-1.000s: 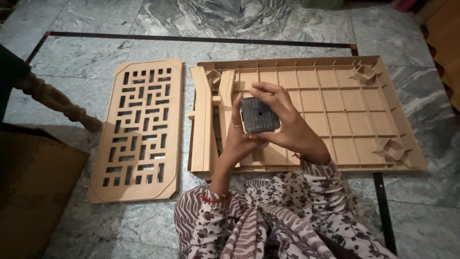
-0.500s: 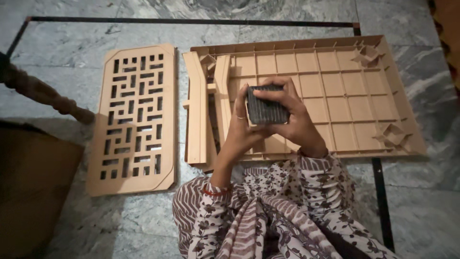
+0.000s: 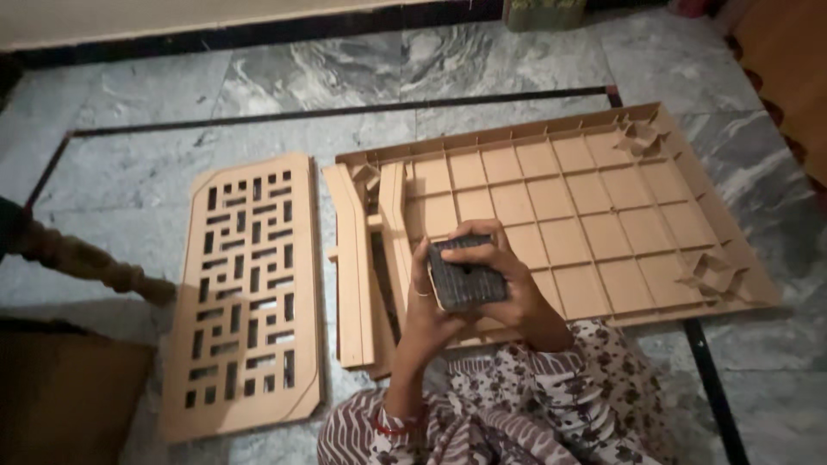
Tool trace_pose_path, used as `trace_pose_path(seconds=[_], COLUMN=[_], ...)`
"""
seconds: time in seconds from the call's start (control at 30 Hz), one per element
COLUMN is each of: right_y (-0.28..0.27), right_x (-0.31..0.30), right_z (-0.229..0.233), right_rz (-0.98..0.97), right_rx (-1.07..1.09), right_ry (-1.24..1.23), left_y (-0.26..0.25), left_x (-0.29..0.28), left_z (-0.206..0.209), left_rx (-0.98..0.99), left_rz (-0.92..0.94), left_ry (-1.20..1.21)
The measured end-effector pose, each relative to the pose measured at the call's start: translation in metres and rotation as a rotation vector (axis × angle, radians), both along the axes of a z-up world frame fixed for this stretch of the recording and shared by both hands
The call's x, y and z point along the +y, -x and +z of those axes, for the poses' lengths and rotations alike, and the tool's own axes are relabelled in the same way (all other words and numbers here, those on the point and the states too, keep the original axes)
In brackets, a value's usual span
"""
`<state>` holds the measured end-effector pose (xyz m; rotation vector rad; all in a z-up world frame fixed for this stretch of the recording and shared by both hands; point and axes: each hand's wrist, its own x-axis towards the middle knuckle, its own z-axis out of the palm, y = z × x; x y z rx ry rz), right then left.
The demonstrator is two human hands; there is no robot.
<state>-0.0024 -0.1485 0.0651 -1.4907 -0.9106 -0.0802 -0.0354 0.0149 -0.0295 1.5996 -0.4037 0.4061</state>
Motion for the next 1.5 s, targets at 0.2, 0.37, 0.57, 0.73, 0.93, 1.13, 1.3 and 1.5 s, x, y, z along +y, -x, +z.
trace_pose_path(seconds=[0.2,0.37,0.57,0.73,0.93,1.13,1.3,1.5], right_y=[-0.014,-0.013,-0.014,-0.023,-0.036,-0.057,-0.064,-0.058], right_x=[0.009,0.008,0.005,0.013,0.029,0.040,0.036,0.020], right_z=[0.000,0.000,0.004,0.004,0.008,0.012,0.014,0.030], right_rz=[0.001,-0.035,0.005,0.020,0.021,0.046,0.050,0.004], right_rx=[-0.021,0.012,0.107,0.059,0.066,0.087,0.057,-0.036], right_ry=[-0.047,-0.047,-0.089,-0.090,-0.076,-0.112,-0.090,0.045], left_y=[-0.004,-0.013,-0.025,-0.032,-0.048,-0.072,-0.070,-0.064], left_x=[0.003,0.000,-0.004,-0.002,0.011,0.020,0.015,0.007], left_z=[0.009,0.012,0.009,0.009,0.008,0.013,0.025,0.033], left_rx=[0.152,0.151,0.074,0.035,-0.045,-0.043,-0.025,-0.013], left_rz=[-0.034,-0.034,0.025,0.067,0.040,0.091,0.060,-0.014], left_ry=[0.063,0.077,-0.010,0.011,0.063,0.029,0.069,0.118])
